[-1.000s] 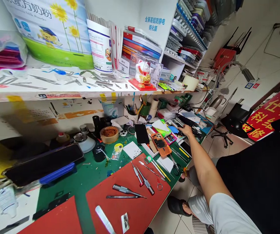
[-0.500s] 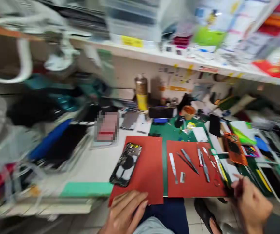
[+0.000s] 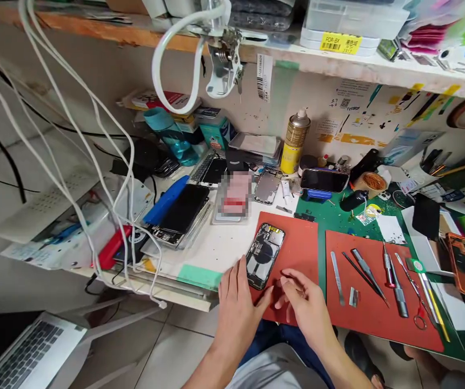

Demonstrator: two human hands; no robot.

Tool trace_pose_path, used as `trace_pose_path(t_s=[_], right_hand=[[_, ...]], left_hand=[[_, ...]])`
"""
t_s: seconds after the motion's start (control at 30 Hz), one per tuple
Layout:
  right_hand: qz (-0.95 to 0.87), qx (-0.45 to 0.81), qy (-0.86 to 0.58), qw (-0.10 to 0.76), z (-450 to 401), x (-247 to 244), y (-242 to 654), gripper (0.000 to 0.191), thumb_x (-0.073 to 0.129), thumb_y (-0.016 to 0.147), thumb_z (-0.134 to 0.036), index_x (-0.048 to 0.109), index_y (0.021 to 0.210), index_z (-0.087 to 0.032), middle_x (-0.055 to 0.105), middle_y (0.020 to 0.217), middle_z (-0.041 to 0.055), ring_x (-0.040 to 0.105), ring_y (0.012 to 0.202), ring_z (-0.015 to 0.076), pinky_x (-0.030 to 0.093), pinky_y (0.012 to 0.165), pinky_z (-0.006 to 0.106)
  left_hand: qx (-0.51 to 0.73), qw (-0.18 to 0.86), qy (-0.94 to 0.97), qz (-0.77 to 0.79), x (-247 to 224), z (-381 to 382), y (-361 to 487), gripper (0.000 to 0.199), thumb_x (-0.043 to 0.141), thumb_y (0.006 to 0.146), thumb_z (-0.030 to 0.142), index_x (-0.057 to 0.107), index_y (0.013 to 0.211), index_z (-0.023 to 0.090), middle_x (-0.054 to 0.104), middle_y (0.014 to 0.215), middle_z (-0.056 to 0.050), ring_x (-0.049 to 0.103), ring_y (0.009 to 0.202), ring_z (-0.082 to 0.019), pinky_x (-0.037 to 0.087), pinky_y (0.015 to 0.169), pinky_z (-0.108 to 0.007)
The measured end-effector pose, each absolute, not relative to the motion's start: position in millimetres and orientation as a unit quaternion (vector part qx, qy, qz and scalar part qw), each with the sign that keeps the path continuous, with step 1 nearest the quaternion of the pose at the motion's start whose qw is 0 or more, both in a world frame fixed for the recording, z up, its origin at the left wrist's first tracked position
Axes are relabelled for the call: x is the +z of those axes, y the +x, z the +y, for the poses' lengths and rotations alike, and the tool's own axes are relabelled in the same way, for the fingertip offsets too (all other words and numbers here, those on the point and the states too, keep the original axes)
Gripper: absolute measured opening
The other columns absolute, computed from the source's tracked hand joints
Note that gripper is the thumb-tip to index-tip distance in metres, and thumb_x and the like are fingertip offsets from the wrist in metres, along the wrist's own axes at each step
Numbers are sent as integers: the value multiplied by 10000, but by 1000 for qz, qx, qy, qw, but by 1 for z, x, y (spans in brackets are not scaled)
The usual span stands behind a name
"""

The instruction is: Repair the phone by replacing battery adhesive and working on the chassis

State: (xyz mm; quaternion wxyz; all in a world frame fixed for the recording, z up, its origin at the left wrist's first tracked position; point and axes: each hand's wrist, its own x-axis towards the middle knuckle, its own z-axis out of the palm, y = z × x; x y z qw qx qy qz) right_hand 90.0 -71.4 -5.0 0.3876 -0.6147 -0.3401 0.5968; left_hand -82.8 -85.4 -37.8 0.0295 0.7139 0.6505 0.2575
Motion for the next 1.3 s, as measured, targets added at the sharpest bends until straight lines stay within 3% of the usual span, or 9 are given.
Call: trace_pose_path(t_s=[0.2,0.4,0.5,0.67,0.83,0.97,1.13,1.23,1.3], right_hand=[[-296,641,-595,383,-57,-1,70,634,819,794,-781,713,949,-176,679,592,15,578,395,154,270,372,232],[-286,664,-555,412,-56,0,71,578,836,809,-725,761,882,-156,601,548,-17,394,364,76,192,412,235],[-291,657,-559,413,-68,0,89,609,831,825,-728,810,1009,-148,572,544,-27,349,370,69,182,421,241],[-308,665,-556,392,-99,2,122,601,769,923,-694,826,1177,-152,452,438,-64,311,378,69,153,466,255],[-284,683,-540,401,-115,-1,135,564,785,934,-639,824,1217,-153,527,537,-45,334,387,54,123,496,263],[-258,687,-553,395,-121,-7,140,673,723,973,-674,762,1333,-107,541,443,-39,314,389,83,169,456,251],[-247,686,-561,392,-134,-11,148,680,571,1056,-699,723,1357,-108,662,532,21,410,419,109,275,438,241],[-295,611,-618,397,-140,-9,151,539,611,1064,-632,748,1278,-156,674,593,14,490,469,124,367,470,245],[-387,496,-655,419,-139,-6,154,348,682,1058,-512,777,1176,-198,723,761,40,603,592,144,467,556,257]], left_hand=[[283,23,708,647,-32,-79,-77,909,650,1052,421,152,1753,127,621,1432,-249,600,1296,-414,535,1066,-589],[290,47,696,656,-22,-90,-70,897,676,1033,506,249,1735,145,661,1401,-236,642,1227,-411,550,1026,-577],[350,201,647,646,-23,-97,-73,915,688,993,652,336,1717,219,613,1535,-206,610,1357,-406,532,1102,-589],[449,639,307,543,-8,-74,-70,736,466,1066,727,575,1567,198,637,1566,-175,583,1471,-340,455,1240,-517],[381,833,100,388,12,-48,-42,705,503,1069,677,619,1533,159,700,1496,-184,635,1423,-386,504,1193,-553],[381,855,63,345,12,-46,-25,664,470,1099,608,628,1526,125,730,1445,-204,721,1305,-380,587,1081,-509],[384,847,51,364,9,-37,-16,670,459,1104,603,607,1550,125,764,1385,-207,793,1151,-360,636,989,-482],[385,839,39,384,14,-30,-11,627,438,1124,558,570,1586,155,770,1381,-190,801,1133,-340,647,982,-480],[382,836,39,391,17,-26,-8,619,438,1126,551,566,1588,159,773,1373,-191,807,1110,-338,661,949,-473]])
